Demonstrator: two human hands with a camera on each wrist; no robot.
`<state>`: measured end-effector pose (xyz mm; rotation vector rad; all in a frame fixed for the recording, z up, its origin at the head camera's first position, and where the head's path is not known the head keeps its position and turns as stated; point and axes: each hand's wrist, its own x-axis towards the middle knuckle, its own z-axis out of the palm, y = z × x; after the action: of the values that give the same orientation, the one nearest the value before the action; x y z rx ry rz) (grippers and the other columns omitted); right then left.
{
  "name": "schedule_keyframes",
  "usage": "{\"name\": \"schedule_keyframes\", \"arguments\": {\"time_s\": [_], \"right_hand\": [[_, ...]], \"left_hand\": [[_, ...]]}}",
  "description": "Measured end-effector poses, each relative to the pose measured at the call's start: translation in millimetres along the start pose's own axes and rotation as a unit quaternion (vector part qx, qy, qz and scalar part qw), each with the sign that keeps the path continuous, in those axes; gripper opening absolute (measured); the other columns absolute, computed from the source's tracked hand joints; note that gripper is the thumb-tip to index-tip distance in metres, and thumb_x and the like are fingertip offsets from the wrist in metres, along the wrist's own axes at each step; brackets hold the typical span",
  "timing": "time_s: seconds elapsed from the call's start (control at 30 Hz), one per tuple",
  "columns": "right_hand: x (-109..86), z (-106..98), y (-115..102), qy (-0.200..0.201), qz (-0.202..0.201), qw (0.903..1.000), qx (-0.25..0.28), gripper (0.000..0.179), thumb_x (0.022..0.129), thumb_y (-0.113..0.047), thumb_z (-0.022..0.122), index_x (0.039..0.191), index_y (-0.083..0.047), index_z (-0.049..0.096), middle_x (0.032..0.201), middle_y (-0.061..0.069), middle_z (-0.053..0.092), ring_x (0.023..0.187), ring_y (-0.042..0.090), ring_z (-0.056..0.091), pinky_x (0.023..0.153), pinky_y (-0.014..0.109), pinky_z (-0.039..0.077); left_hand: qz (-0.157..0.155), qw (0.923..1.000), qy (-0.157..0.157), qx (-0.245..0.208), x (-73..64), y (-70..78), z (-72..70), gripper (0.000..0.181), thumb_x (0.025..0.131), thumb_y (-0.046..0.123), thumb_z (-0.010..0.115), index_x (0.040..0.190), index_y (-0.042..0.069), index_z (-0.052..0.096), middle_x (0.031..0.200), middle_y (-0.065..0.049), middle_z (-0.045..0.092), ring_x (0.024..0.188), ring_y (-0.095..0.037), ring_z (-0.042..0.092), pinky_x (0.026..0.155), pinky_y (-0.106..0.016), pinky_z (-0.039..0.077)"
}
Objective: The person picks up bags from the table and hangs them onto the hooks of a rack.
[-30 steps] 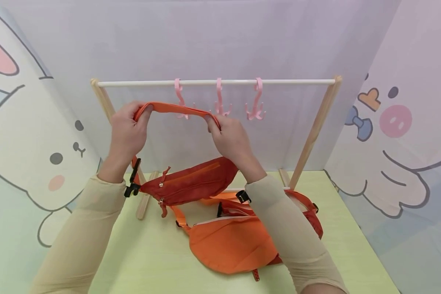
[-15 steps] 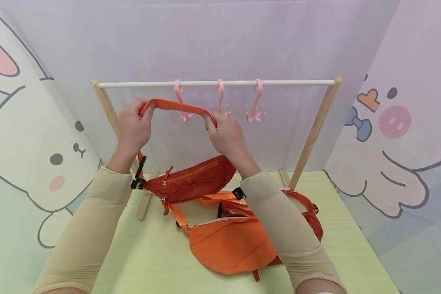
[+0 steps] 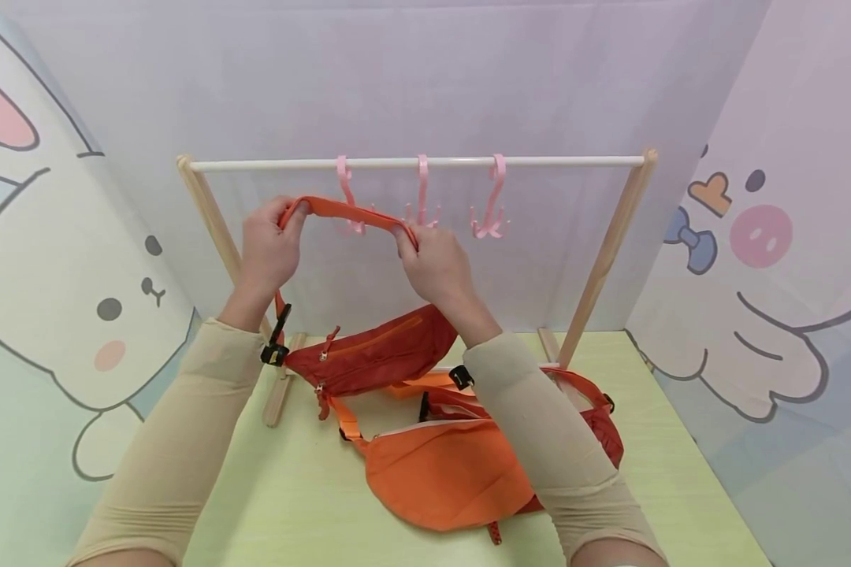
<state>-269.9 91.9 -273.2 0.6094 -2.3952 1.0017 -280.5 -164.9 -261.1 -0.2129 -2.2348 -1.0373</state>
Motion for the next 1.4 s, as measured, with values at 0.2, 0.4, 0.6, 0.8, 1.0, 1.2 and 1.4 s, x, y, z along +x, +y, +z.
{"name": "schedule_keyframes", "arguments": {"time_s": [0.2, 0.4, 0.6, 0.8, 1.0, 1.2, 1.4], "right_hand": [[-1.0, 4, 6, -0.004, 0.003, 1.0000, -0.007, 0.042, 0.113, -0.036, 0.052, 0.086, -0.009, 0.069, 0.061, 0.006, 0.052, 0.053, 0.024, 0.044, 0.050, 0.035, 0.035], [-1.8, 8, 12, -0.013, 0.015, 0.9997, -0.011, 0.039, 0.113, -0.038, 0.052, 0.091, -0.011, 0.069, 0.064, 0.005, 0.054, 0.054, 0.024, 0.046, 0.051, 0.035, 0.036], [-2.5, 15, 18, -0.018, 0.021, 0.9995, -0.015, 0.038, 0.113, -0.037, 0.053, 0.091, -0.011, 0.071, 0.063, 0.005, 0.054, 0.055, 0.024, 0.048, 0.051, 0.035, 0.038], [-2.6, 24, 24, -0.039, 0.038, 0.9985, -0.008, 0.033, 0.113, -0.034, 0.052, 0.100, -0.010, 0.071, 0.068, 0.006, 0.054, 0.057, 0.025, 0.048, 0.051, 0.035, 0.039], [-0.5, 36, 30, -0.071, 0.057, 0.9959, -0.001, 0.030, 0.114, -0.032, 0.049, 0.105, -0.011, 0.068, 0.077, 0.006, 0.060, 0.062, 0.026, 0.050, 0.055, 0.036, 0.042], [1.7, 46, 32, -0.086, 0.065, 0.9942, 0.013, 0.029, 0.115, -0.033, 0.048, 0.106, -0.013, 0.066, 0.092, 0.005, 0.068, 0.070, 0.027, 0.055, 0.062, 0.038, 0.047], [2.3, 52, 35, -0.077, 0.057, 0.9954, 0.012, 0.028, 0.115, -0.030, 0.048, 0.105, -0.011, 0.066, 0.088, 0.006, 0.065, 0.068, 0.027, 0.052, 0.063, 0.037, 0.045]], "left_hand": [[-0.010, 0.9999, -0.011, -0.003, -2.8, -5.0, 5.6, 0.036, 0.111, 0.036, 0.057, 0.119, 0.006, 0.073, 0.084, -0.013, 0.057, 0.075, -0.027, 0.049, 0.065, -0.038, 0.039], [-0.020, 0.9997, -0.016, -0.004, -5.0, -9.2, 10.8, 0.035, 0.111, 0.036, 0.057, 0.118, 0.006, 0.073, 0.083, -0.012, 0.055, 0.074, -0.027, 0.048, 0.064, -0.038, 0.038], [-0.025, 0.9993, -0.024, -0.017, -9.1, -13.4, 13.4, 0.033, 0.111, 0.033, 0.058, 0.117, 0.004, 0.073, 0.083, -0.012, 0.054, 0.073, -0.028, 0.047, 0.064, -0.038, 0.038], [-0.021, 0.9986, -0.039, -0.030, -13.1, -20.8, 16.5, 0.032, 0.111, 0.031, 0.058, 0.117, 0.004, 0.074, 0.080, -0.012, 0.051, 0.070, -0.028, 0.044, 0.063, -0.038, 0.035], [-0.026, 0.9971, -0.060, -0.040, -18.5, -27.1, 19.7, 0.032, 0.112, 0.030, 0.057, 0.125, 0.006, 0.074, 0.080, -0.011, 0.050, 0.068, -0.028, 0.042, 0.061, -0.037, 0.035], [-0.024, 0.9959, -0.075, -0.046, -23.7, -32.3, 20.5, 0.035, 0.112, 0.033, 0.056, 0.127, 0.005, 0.072, 0.081, -0.011, 0.050, 0.068, -0.028, 0.041, 0.063, -0.038, 0.035], [-0.034, 0.9938, -0.090, -0.056, -27.7, -36.2, 22.1, 0.037, 0.112, 0.034, 0.053, 0.133, 0.007, 0.068, 0.090, -0.016, 0.060, 0.073, -0.027, 0.050, 0.064, -0.036, 0.042]]}}
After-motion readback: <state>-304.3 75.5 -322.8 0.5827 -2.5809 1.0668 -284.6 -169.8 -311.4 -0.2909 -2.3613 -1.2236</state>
